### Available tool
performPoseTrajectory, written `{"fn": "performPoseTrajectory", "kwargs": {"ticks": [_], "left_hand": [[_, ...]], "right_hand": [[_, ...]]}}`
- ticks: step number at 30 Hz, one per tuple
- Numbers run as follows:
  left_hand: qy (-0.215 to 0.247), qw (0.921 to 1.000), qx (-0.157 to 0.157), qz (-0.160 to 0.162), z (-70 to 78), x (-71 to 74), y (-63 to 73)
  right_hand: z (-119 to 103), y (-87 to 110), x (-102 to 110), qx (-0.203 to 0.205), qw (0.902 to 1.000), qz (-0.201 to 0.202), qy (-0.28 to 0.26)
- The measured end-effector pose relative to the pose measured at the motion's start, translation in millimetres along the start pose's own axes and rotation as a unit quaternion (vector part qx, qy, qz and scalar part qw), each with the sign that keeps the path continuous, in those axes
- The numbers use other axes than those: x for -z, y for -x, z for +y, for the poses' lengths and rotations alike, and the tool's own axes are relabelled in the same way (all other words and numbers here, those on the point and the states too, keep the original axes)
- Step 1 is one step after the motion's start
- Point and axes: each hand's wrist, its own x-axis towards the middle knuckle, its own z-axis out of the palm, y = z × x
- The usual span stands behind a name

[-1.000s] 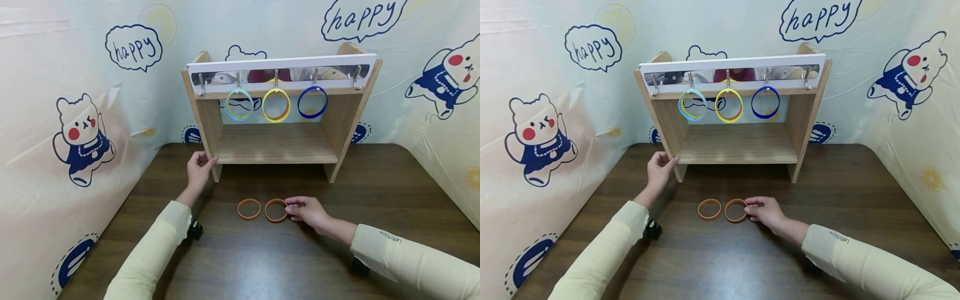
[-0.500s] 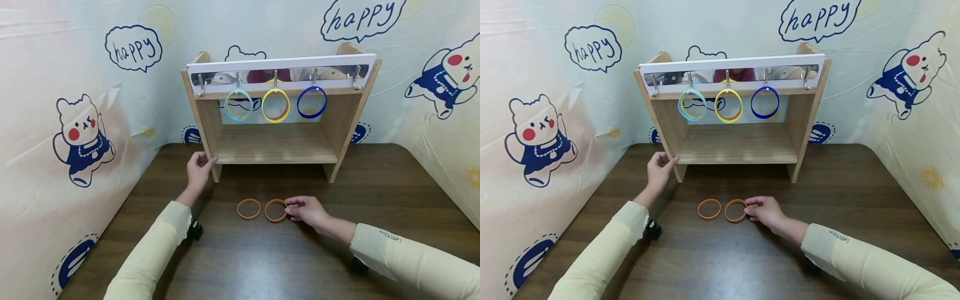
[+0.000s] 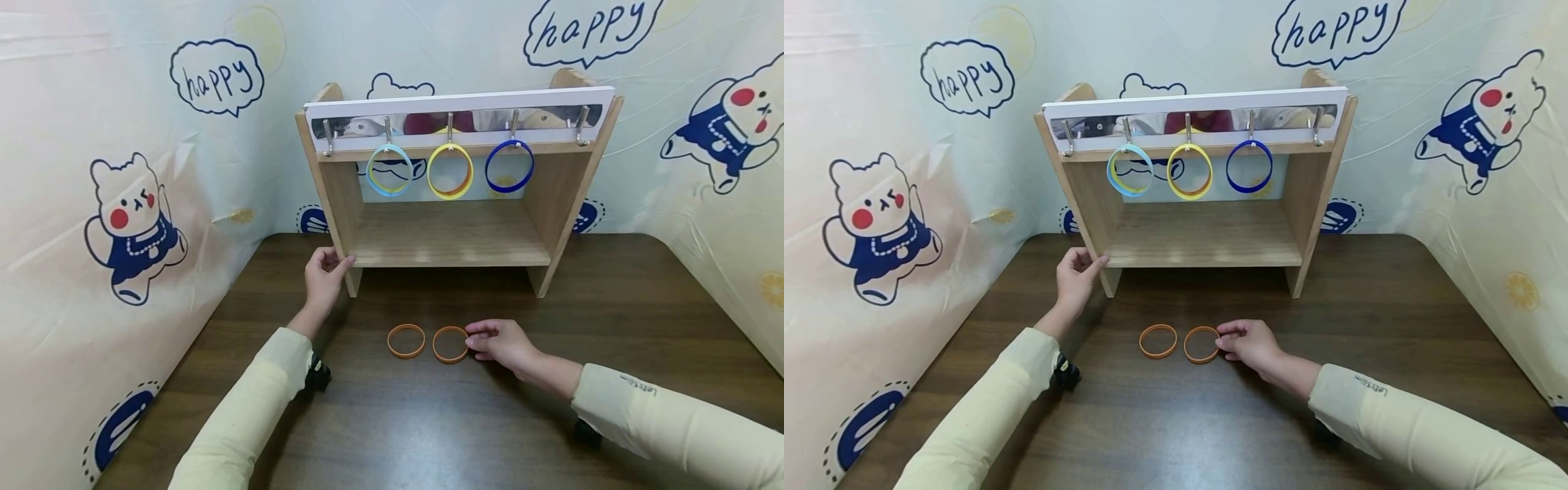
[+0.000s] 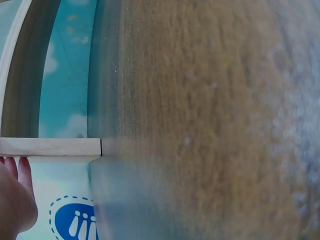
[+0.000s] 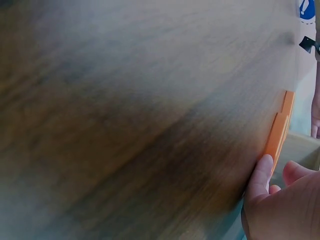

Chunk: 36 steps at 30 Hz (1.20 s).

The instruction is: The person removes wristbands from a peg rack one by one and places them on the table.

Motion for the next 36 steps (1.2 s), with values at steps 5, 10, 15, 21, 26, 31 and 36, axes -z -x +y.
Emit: {"fn": "performPoseTrajectory", "kwargs": {"ticks": [5,10,15,21,26,31,36], "left_hand": [[-0.003,1.0,0.001,-0.003,0.7,0.0,-0.1],[-0.004,1.0,0.005,-0.008,1.7,1.0,-0.1],[-0.008,0.9999,0.003,-0.012,22.0,0.7,6.3],[-0.01,0.9998,0.003,-0.014,29.8,0.5,9.4],[0.001,1.0,-0.001,-0.006,5.8,-0.1,0.9],[0.002,1.0,-0.007,0.0,1.3,0.0,-0.6],[-0.001,1.0,-0.002,0.001,1.6,0.6,-0.2]], "right_hand": [[-1.2,0.6,1.5,0.0,1.0,-0.004,0.002],[-4.1,-1.9,5.9,0.008,0.9999,0.002,0.008],[-11.5,-3.8,10.9,0.031,0.9994,0.01,0.015],[-20.4,-2.9,15.2,0.05,0.9983,0.016,0.024],[-26.8,-4.6,22.4,0.064,0.9975,0.023,0.021],[-39.5,-7.8,30.3,0.089,0.9955,0.032,0.002],[-55.2,-9.6,36.2,0.108,0.9929,0.048,-0.009]]}}
